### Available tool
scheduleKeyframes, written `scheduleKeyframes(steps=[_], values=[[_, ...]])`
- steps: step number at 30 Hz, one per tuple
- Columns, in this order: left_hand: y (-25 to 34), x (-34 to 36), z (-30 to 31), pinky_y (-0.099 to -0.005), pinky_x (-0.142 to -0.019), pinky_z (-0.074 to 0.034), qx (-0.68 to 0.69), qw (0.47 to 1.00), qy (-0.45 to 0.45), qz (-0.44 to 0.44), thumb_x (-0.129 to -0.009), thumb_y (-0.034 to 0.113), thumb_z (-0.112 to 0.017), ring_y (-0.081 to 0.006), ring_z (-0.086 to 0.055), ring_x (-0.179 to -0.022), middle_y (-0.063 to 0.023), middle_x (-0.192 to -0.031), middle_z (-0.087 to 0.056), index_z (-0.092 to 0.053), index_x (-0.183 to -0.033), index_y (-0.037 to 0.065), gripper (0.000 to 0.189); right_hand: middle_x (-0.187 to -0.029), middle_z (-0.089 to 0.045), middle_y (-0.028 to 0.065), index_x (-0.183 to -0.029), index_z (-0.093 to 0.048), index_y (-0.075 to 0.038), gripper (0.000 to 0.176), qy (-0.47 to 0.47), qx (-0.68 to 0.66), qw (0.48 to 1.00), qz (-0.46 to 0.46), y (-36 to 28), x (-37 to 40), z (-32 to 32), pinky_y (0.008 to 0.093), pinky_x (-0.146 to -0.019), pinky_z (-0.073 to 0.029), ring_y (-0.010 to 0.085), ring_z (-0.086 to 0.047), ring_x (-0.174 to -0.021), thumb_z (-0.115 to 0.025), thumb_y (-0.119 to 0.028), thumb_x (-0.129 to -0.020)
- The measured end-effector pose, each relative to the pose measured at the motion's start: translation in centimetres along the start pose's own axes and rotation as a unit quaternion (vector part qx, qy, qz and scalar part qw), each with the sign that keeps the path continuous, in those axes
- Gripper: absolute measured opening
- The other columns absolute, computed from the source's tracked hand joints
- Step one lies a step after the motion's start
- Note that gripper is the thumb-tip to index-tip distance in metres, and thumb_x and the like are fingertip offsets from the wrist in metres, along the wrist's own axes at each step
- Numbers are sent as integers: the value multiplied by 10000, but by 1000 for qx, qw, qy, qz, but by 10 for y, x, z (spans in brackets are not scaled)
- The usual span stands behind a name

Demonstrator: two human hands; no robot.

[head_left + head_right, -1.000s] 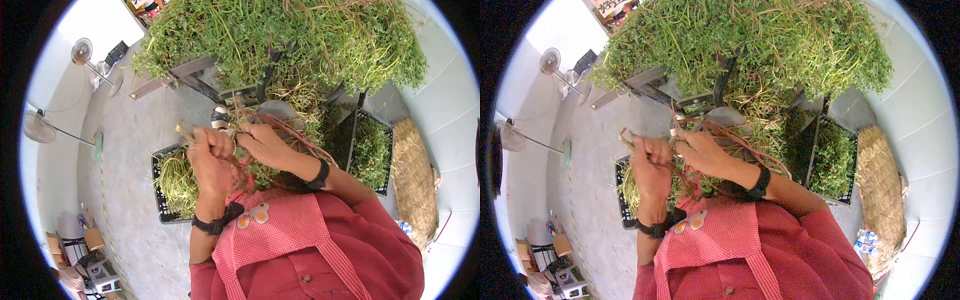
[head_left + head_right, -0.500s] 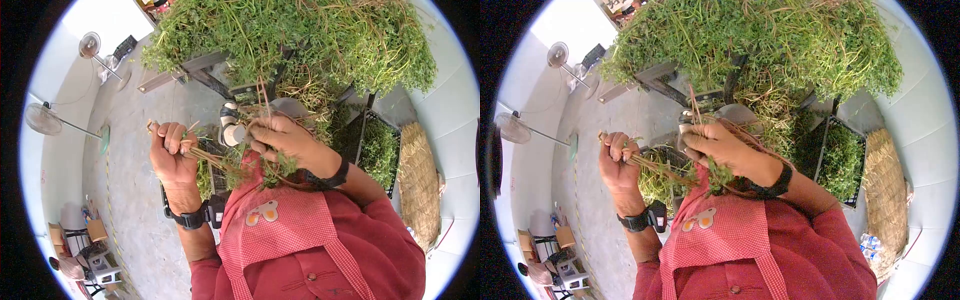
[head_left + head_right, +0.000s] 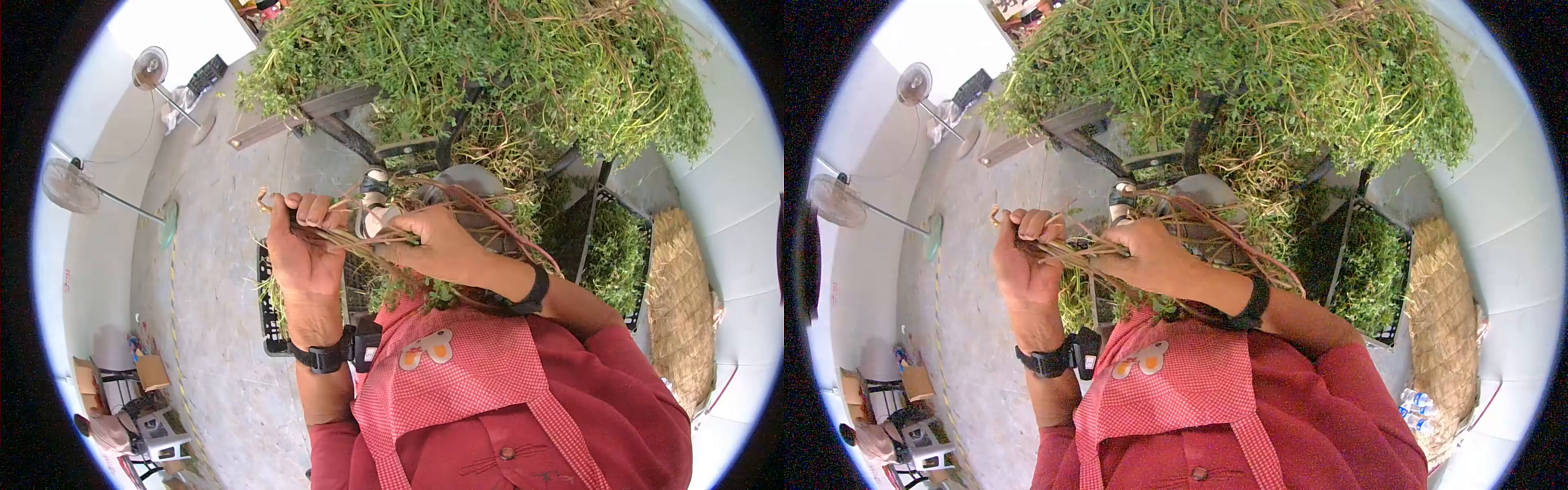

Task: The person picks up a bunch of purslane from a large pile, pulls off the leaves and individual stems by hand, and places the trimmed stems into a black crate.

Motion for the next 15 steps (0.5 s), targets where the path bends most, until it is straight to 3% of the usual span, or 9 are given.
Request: scheduleKeyframes(steps=[3,4,5,6,7,9,10,14,15], values=[[-3,3,2,-281,-565,-324,-8,999,44,-21,-979,268,-348,-109,-344,-576,16,-629,-351,-435,-780,96,277,-652,-595,56,-930,-619,22,248,12,-3,1000,-9,-3,2,7,281,-567,-445,62,-513,-624,-656,-181,-794],[-13,4,-6,-281,-565,-324,-7,999,44,-19,-979,268,-348,-109,-344,-576,16,-629,-351,-435,-780,96,277,-657,-575,142,-857,-606,32,255,25,9,1000,-16,-5,2,10,335,-568,-441,198,-536,-611,-645,-203,-765],[-20,10,-7,-276,-551,-312,-47,992,100,-53,-981,275,-338,-109,-334,-567,18,-621,-341,-427,-779,99,282,-662,-554,228,-784,-594,42,274,38,21,999,-23,-6,1,13,389,-569,-438,334,-560,-598,-635,-224,-735],[-20,15,-4,-272,-537,-301,-88,980,157,-85,-983,281,-329,-108,-325,-558,20,-612,-332,-419,-779,101,286,-662,-554,228,-784,-594,42,274,40,22,999,-24,-7,1,13,389,-569,-438,334,-560,-598,-635,-224,-735],[-22,15,6,-272,-537,-301,-88,980,157,-82,-983,281,-329,-108,-325,-558,20,-612,-332,-419,-779,101,286,-660,-551,228,-761,-566,40,267,62,63,996,1,-12,0,17,407,-567,-436,355,-562,-615,-629,-218,-737],[-32,12,-2,-263,-502,-267,-103,993,5,-55,-985,297,-316,-106,-277,-524,26,-587,-291,-397,-755,111,308,-658,-548,227,-739,-537,37,264,89,104,990,24,-18,-2,21,424,-565,-435,376,-565,-632,-623,-212,-738],[-31,13,3,-258,-478,-234,-108,991,51,-67,-985,310,-314,-104,-226,-500,31,-569,-247,-378,-738,121,317,-672,-552,226,-741,-510,30,265,109,152,981,44,-23,-1,22,443,-571,-435,391,-565,-653,-621,-210,-741],[-28,13,-15,-252,-462,-228,-148,984,24,-92,-977,298,-352,-89,-224,-476,42,-552,-238,-382,-722,135,304,-708,-566,221,-780,-470,7,272,128,222,965,43,-30,3,29,478,-593,-445,407,-567,-684,-625,-214,-748],[-26,15,-17,-252,-462,-228,-150,985,22,-88,-977,298,-352,-89,-224,-476,42,-552,-238,-382,-722,135,304,-709,-561,212,-788,-477,3,244,181,261,948,32,-27,4,48,457,-581,-441,384,-571,-661,-619,-192,-752]])
Point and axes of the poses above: each hand's wrist, its own x-axis away from the middle knuckle, its own z-axis out of the back of the hand, y = z × x, the point moved 9 cm from there along -x, towards the middle knuckle
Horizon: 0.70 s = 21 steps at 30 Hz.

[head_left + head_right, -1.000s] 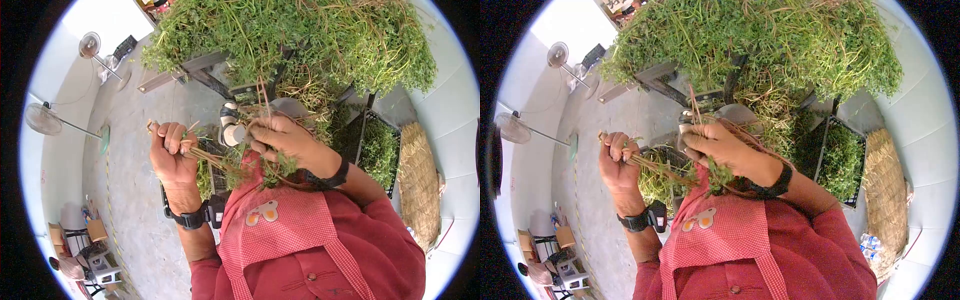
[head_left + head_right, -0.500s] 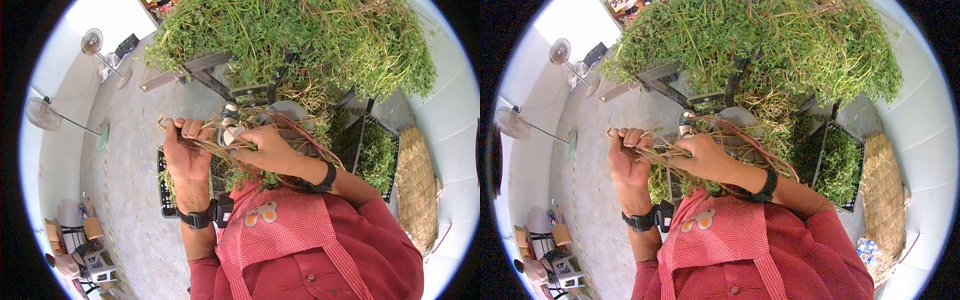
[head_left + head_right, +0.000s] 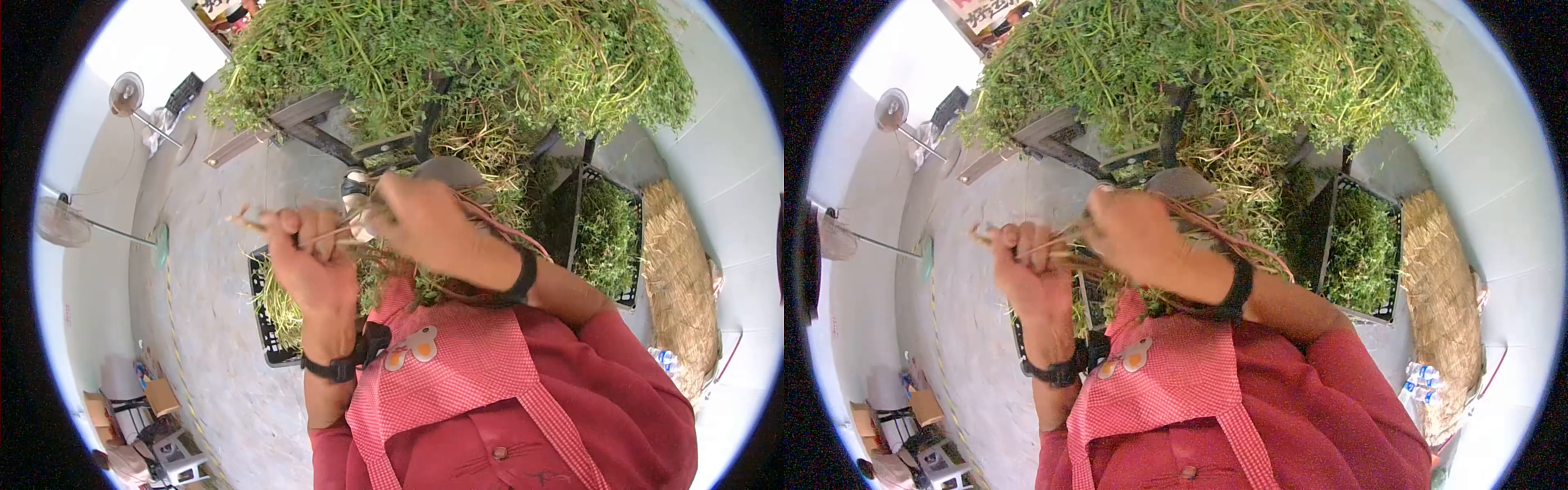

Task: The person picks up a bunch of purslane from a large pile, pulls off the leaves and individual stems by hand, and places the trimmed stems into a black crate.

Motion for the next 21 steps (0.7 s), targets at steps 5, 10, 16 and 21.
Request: scheduleKeyframes(steps=[5,10,16,21], values=[[47,4,-3,-236,-425,-197,26,996,-87,-8,-965,284,-397,-61,-186,-440,59,-528,-219,-366,-671,133,332,-758,-570,210,-880,-542,-19,189,122,378,912,105,77,5,114,453,-619,-454,379,-572,-737,-560,-196,-815],[65,1,1,-246,-398,-174,38,997,-72,-5,-965,280,-401,-79,-198,-435,35,-538,-236,-291,-596,148,407,-909,-623,209,-1039,-580,-39,337,221,295,890,-269,264,107,286,414,-728,-466,392,-583,-877,-565,-313,-845],[77,2,5,-244,-389,-165,60,984,-165,39,-971,311,-371,-75,-175,-409,42,-519,-221,-299,-612,150,399,-1085,-614,176,-1204,-529,-78,440,106,584,763,-254,362,235,334,400,-828,-468,329,-604,-964,-602,-238,-800],[80,16,-15,-234,-368,-158,49,968,-241,47,-978,363,-320,-61,-163,-353,48,-466,-229,-332,-618,146,421,-1003,-641,136,-1194,-526,-21,376,181,100,949,-238,353,183,298,306,-765,-497,197,-632,-876,-570,-129,-836]])
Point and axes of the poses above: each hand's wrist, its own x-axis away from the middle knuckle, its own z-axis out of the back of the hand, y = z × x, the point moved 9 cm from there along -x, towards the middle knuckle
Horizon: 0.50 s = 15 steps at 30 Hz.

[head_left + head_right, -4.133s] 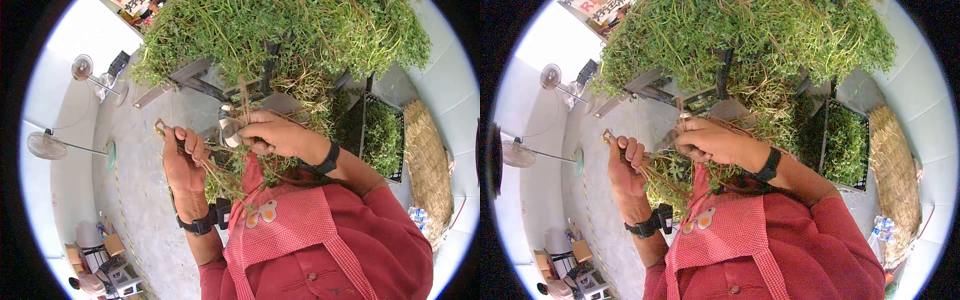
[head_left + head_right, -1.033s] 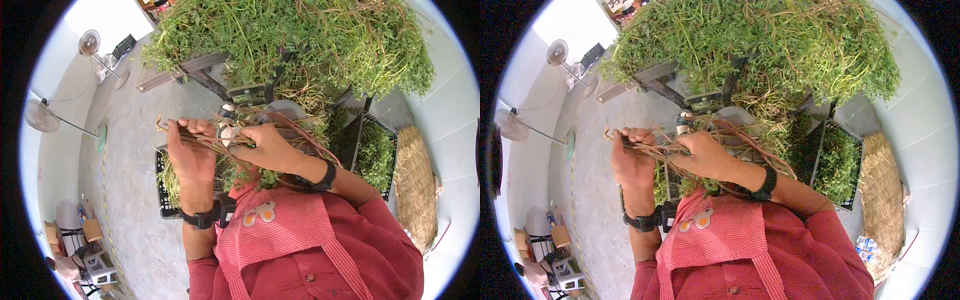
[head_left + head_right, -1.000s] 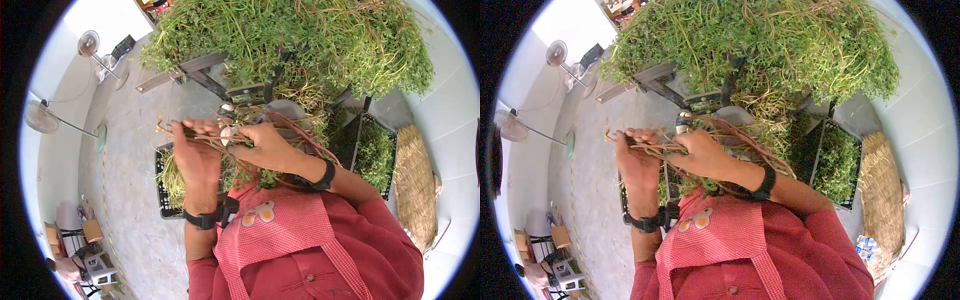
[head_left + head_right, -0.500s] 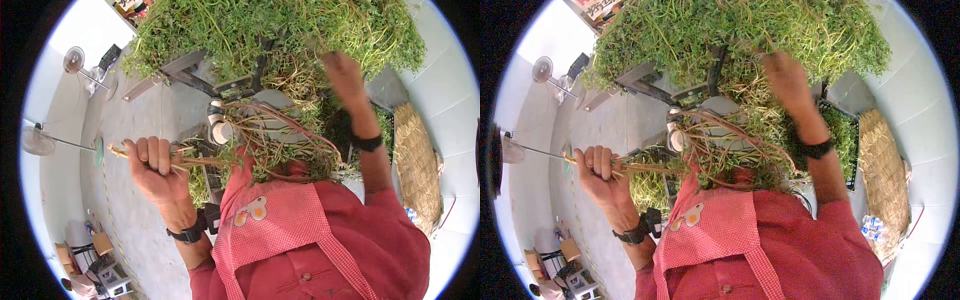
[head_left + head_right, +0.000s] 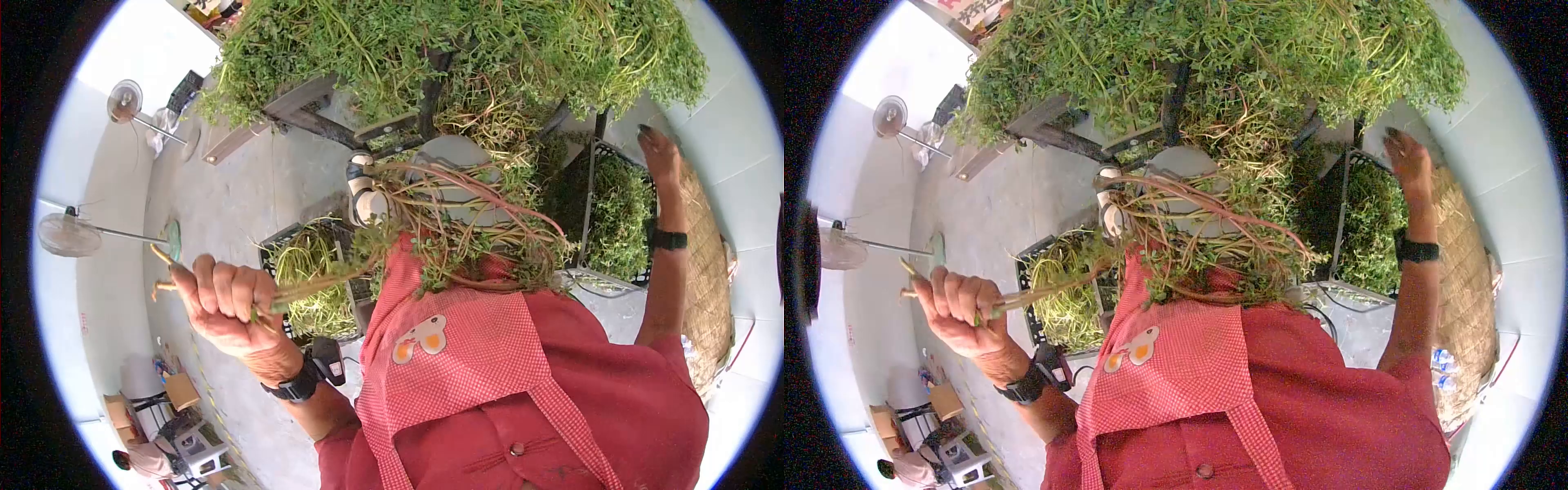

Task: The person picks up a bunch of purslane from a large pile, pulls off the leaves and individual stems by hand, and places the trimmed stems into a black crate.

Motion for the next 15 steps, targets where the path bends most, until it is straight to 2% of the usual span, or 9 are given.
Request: scheduleKeyframes(steps=[2,4,5,6,7,8,9,11,15], values=[[0,2,-9,-220,-324,-141,23,999,-49,8,-975,401,-281,-49,-167,-296,42,-422,-266,-361,-602,133,467,-906,-653,118,-1117,-588,-28,303,-71,21,996,42,-119,0,-43,283,-729,-497,168,-633,-809,-584,-140,-836],[0,4,-15,-221,-299,-130,34,997,-64,13,-973,402,-278,-45,-163,-285,42,-412,-267,-363,-592,126,478,-940,-662,54,-1118,-591,1,281,-165,-51,980,94,-213,9,-95,239,-726,-490,124,-617,-839,-580,-101,-857],[-1,5,-20,-221,-274,-120,47,995,-81,19,-970,403,-275,-41,-159,-273,41,-402,-268,-365,-582,119,490,-926,-665,66,-1084,-608,-4,249,-218,-128,963,89,-258,22,-120,252,-726,-501,123,-622,-832,-577,-49,-841],[-2,6,-22,-216,-259,-120,62,994,-83,16,-966,404,-274,-36,-167,-269,38,-395,-270,-360,-570,110,500,-954,-663,83,-1045,-628,-16,239,-259,-88,931,240,-317,42,-138,262,-723,-507,121,-625,-850,-615,-59,-809],[-3,6,-21,-216,-259,-120,63,995,-81,17,-966,404,-274,-36,-167,-269,38,-395,-270,-360,-570,110,500,-961,-660,97,-1013,-638,-20,232,-317,-118,914,222,-347,60,-159,279,-727,-509,144,-634,-839,-638,-74,-788],[-4,6,-21,-217,-261,-121,65,994,-84,17,-966,411,-273,-38,-167,-270,37,-395,-269,-360,-572,109,504,-894,-659,116,-999,-644,-29,240,-369,-178,876,256,-378,81,-177,296,-688,-505,191,-640,-773,-628,-134,-783],[-3,7,-21,-218,-263,-122,66,994,-86,16,-967,418,-273,-39,-167,-271,37,-395,-268,-360,-575,108,507,-826,-659,134,-985,-650,-37,260,-417,-237,829,288,-404,102,-194,313,-649,-502,238,-646,-708,-618,-194,-779],[-6,7,-23,-221,-264,-120,69,993,-89,19,-967,425,-273,-40,-166,-271,38,-396,-268,-360,-576,109,510,-817,-654,147,-978,-648,-28,274,-373,-303,780,402,-443,130,-209,339,-657,-493,282,-631,-693,-616,-212,-777],[-9,10,-18,-231,-266,-115,76,993,-87,26,-967,441,-276,-44,-160,-275,41,-401,-267,-360,-580,114,514,-789,-648,158,-962,-652,-22,272,-397,-361,754,378,-457,157,-242,352,-658,-482,309,-619,-689,-619,-213,-770]])
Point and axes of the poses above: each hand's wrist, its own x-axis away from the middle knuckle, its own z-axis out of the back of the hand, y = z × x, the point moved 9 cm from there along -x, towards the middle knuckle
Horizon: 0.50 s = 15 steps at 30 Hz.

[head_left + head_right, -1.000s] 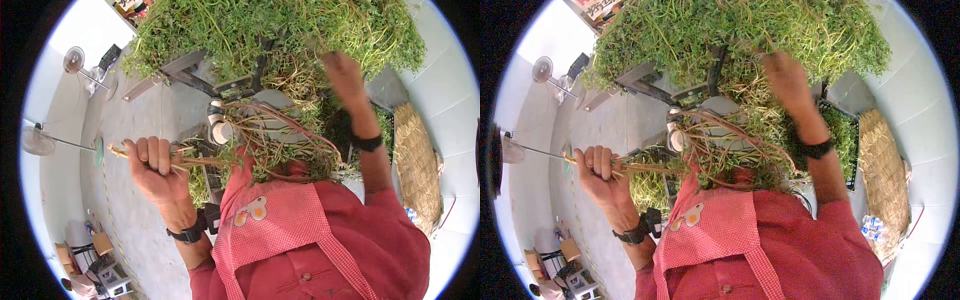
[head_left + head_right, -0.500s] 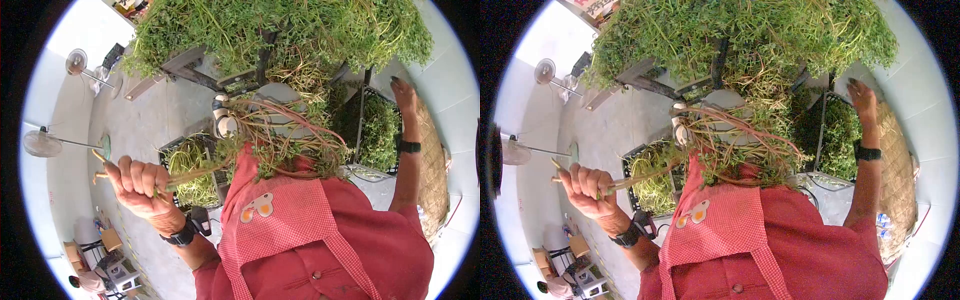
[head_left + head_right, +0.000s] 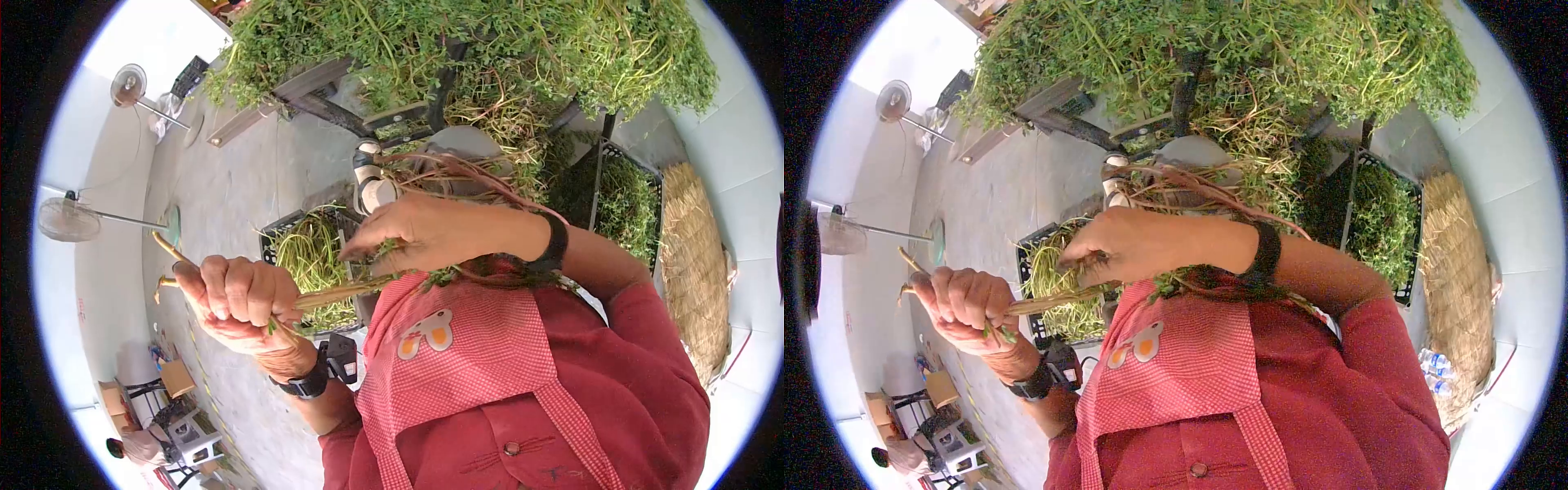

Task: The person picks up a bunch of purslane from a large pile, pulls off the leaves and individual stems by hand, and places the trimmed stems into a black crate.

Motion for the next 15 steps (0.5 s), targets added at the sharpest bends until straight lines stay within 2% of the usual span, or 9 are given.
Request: scheduleKeyframes(steps=[2,4,6,8,9,11,12,14,15], values=[[-1,2,2,-204,-272,-165,1,1000,-22,-2,-975,392,-297,-33,-211,-273,44,-402,-288,-364,-606,123,462,-747,-637,161,-912,-657,-17,245,-107,-71,982,-142,15,6,-19,362,-639,-476,311,-613,-668,-623,-208,-762],[2,5,15,-212,-284,-178,-5,999,34,-28,-977,389,-294,-36,-196,-282,43,-414,-273,-372,-632,121,443,-731,-630,166,-895,-656,-14,236,-112,-62,979,-158,22,13,-22,366,-629,-472,309,-609,-654,-623,-204,-758],[-3,4,16,-220,-320,-192,-22,999,23,-21,-980,382,-290,-53,-203,-324,39,-450,-258,-362,-645,130,425,-716,-623,172,-878,-654,-12,227,-115,-53,977,-173,23,18,-21,369,-619,-469,307,-606,-641,-624,-200,-754],[-5,10,40,-223,-329,-182,-28,984,169,-46,-971,401,-330,-71,-225,-354,37,-474,-300,-368,-629,115,448,-702,-608,185,-810,-642,-8,191,-50,-26,973,-224,25,19,-6,393,-605,-468,326,-597,-632,-614,-184,-743],[-10,8,39,-231,-356,-194,-27,985,170,-30,-971,411,-330,-83,-245,-386,40,-494,-290,-351,-621,125,453,-702,-608,185,-810,-642,-8,191,-51,-25,974,-221,28,21,-7,393,-605,-468,326,-597,-632,-614,-184,-743],[-18,7,40,-235,-359,-189,-21,983,182,-14,-970,419,-328,-81,-241,-388,42,-495,-279,-343,-620,130,454,-739,-617,172,-837,-621,4,213,-40,150,970,-185,37,23,-4,365,-615,-460,247,-614,-645,-621,-199,-773],[-25,7,43,-239,-361,-183,-13,981,195,3,-969,427,-325,-80,-237,-389,43,-495,-269,-335,-619,135,456,-739,-617,172,-837,-621,4,213,-41,151,971,-184,40,23,-6,365,-615,-460,247,-614,-645,-621,-199,-773],[-34,8,43,-238,-364,-187,8,980,197,14,-967,439,-319,-80,-230,-391,43,-498,-260,-330,-625,139,455,-768,-604,211,-868,-602,15,223,34,280,948,-149,35,18,8,408,-577,-454,290,-616,-628,-613,-184,-768],[-36,9,43,-241,-358,-180,12,979,200,21,-973,415,-320,-80,-237,-393,39,-504,-263,-318,-627,142,441,-768,-604,211,-868,-602,15,223,34,282,947,-148,37,16,15,408,-577,-454,290,-616,-628,-613,-184,-768]])
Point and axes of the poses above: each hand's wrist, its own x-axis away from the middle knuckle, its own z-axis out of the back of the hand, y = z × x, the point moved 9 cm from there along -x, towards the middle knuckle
